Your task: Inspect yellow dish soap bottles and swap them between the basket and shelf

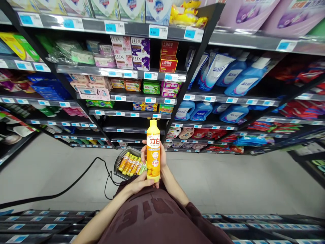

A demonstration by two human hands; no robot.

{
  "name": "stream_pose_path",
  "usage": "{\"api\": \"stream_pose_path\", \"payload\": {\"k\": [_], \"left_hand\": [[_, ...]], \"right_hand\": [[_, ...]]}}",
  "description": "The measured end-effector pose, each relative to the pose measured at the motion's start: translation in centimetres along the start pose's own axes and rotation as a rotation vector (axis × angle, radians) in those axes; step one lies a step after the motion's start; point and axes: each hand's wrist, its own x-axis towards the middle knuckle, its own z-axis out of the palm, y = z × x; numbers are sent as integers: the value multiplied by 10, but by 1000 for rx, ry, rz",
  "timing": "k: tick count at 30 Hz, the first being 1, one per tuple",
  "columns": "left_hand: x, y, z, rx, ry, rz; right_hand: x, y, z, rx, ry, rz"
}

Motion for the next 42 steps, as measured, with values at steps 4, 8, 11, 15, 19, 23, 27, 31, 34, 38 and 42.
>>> {"api": "stream_pose_path", "payload": {"k": [4, 8, 11, 15, 19, 23, 27, 31, 34, 38, 42], "left_hand": [[1, -8, -1, -105, 16, 71], [5, -6, 1, -308, 40, 84], [7, -4, 1, -401, 36, 28], [8, -4, 0, -439, 28, -2], [7, -8, 0, -459, 66, 0], [7, -11, -1, -469, 83, 0], [7, -16, -3, -477, 107, 9], [6, -19, -4, -404, 100, 52], [5, -16, -3, -373, 111, 57], [6, -8, 1, -358, 136, 49], [6, -4, 3, -360, 150, 47]], "right_hand": [[0, 3, -1, 13, -9, -49], [1, 3, -2, 67, -7, -139], [2, 2, -3, 119, 9, -157], [2, 2, -6, 99, 30, -149], [3, 3, -7, 9, 47, -126], [4, 4, -5, -18, 34, -132], [3, 4, -2, -7, 18, -153], [3, 3, -1, 7, -9, -132], [2, 2, 1, 11, -33, -114], [3, 2, 4, 20, -13, -118], [3, 2, 3, 1, 15, -117]]}}
